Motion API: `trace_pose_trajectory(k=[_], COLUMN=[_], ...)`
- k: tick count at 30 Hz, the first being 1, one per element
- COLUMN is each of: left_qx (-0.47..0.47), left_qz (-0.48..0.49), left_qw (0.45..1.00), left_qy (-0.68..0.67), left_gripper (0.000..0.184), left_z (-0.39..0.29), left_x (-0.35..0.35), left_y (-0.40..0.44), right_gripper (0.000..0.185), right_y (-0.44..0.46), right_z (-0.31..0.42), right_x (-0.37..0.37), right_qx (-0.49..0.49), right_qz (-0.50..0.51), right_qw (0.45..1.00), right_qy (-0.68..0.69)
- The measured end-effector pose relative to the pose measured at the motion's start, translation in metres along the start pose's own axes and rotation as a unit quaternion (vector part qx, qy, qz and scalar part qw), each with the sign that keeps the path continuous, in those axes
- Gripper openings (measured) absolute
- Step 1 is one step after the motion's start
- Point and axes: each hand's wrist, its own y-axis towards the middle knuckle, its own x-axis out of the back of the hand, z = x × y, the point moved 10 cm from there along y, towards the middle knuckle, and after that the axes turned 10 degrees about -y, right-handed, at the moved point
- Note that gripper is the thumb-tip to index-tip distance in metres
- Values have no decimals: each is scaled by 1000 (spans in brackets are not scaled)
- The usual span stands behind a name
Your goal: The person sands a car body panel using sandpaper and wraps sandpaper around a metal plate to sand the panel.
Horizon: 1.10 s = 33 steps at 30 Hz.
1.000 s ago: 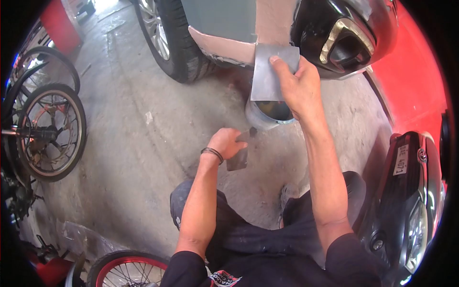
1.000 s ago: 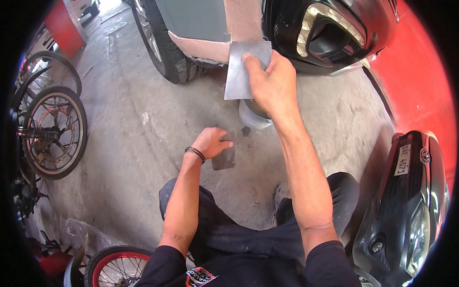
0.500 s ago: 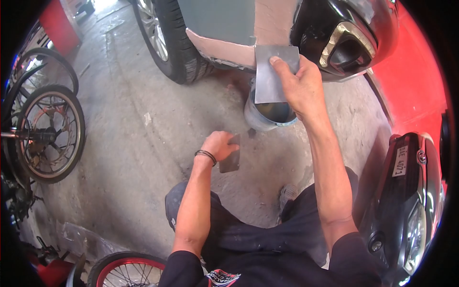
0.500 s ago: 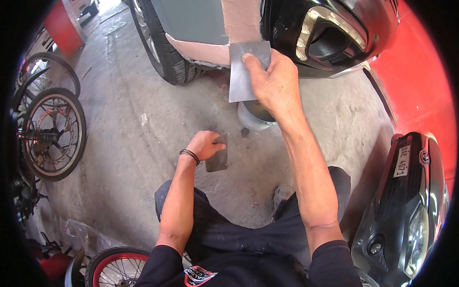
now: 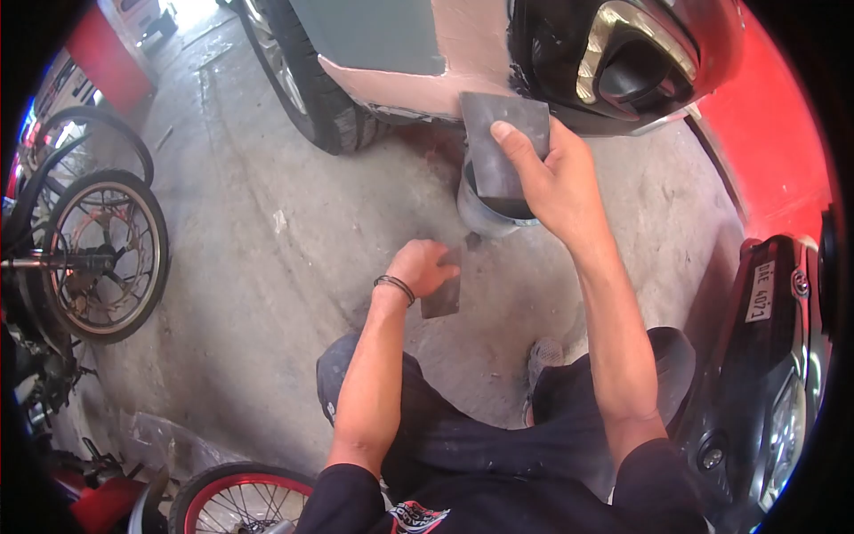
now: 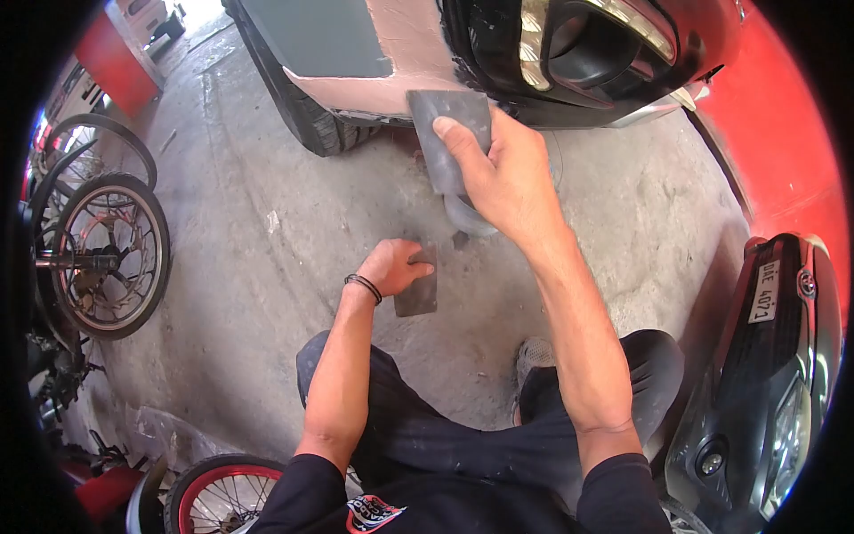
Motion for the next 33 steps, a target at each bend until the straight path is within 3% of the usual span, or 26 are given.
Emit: trace_pose_trajectory(k=[6, 11, 20, 33], left_qx=[-24, -12, 6, 7], left_qz=[-28, -12, 1, 19], left_qw=[999, 1000, 1000, 1000], left_qy=[5, 11, 12, 10], left_gripper=[40, 40, 42, 46], left_z=[-7, -10, -8, -7], left_x=[6, 5, 5, -2], left_y=[2, 4, 4, 18], right_gripper=[33, 37, 36, 32], right_y=[21, 29, 29, 40], right_z=[20, 28, 54, 62], right_x=[5, 11, 16, 10], right_qx=[29, 69, 169, 146], right_qz=[-24, -60, -65, -32], right_qw=[999, 986, 955, 951], right_qy=[14, -137, -237, -270])
